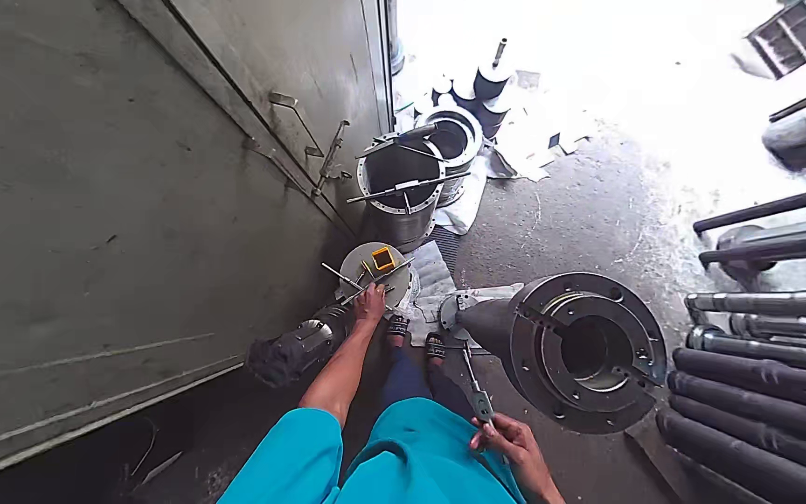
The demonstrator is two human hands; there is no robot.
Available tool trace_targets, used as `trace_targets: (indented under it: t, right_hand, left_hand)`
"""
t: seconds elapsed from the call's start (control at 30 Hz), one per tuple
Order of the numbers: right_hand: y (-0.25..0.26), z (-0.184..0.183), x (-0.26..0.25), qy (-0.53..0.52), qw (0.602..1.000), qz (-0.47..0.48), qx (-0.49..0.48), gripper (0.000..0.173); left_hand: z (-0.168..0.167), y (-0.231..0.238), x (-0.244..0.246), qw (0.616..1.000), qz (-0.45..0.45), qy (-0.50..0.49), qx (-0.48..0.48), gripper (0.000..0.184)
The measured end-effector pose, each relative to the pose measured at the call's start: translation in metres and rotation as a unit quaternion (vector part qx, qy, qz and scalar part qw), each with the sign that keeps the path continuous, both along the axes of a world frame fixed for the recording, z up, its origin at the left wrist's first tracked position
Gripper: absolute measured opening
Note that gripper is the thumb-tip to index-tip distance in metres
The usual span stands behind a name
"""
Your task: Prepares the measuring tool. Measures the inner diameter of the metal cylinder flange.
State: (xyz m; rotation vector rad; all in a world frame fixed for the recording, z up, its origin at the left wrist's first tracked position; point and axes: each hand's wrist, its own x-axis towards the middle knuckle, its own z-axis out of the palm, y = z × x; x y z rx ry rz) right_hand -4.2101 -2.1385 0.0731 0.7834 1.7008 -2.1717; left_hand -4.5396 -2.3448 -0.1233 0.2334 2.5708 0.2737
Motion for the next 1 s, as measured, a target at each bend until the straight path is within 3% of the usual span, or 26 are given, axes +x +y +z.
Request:
trace_targets:
  t: [0.13, 0.27, 0.8, 1.0]
  right_hand:
    - [-0.028, 0.004, -0.009, -0.006, 0.996, -0.090, -0.020, 0.025]
    - [-0.050, 0.007, -0.026, -0.017, 0.992, -0.122, 0.014, 0.025]
    - [-0.061, 0.003, -0.043, 0.012, 0.983, -0.180, 0.028, 0.031]
    - [-0.060, 0.006, -0.053, 0.015, 0.986, -0.165, 0.029, 0.033]
  left_hand:
    - [-0.016, 0.005, -0.018, 0.998, -0.043, -0.038, -0.032, 0.034]
    - [-0.011, 0.010, -0.027, 0.992, -0.092, -0.062, -0.058, 0.031]
    - [-0.011, 0.013, -0.039, 0.971, -0.203, -0.091, -0.085, 0.036]
    - [-0.016, 0.003, -0.038, 0.971, -0.235, -0.036, -0.018, 0.043]
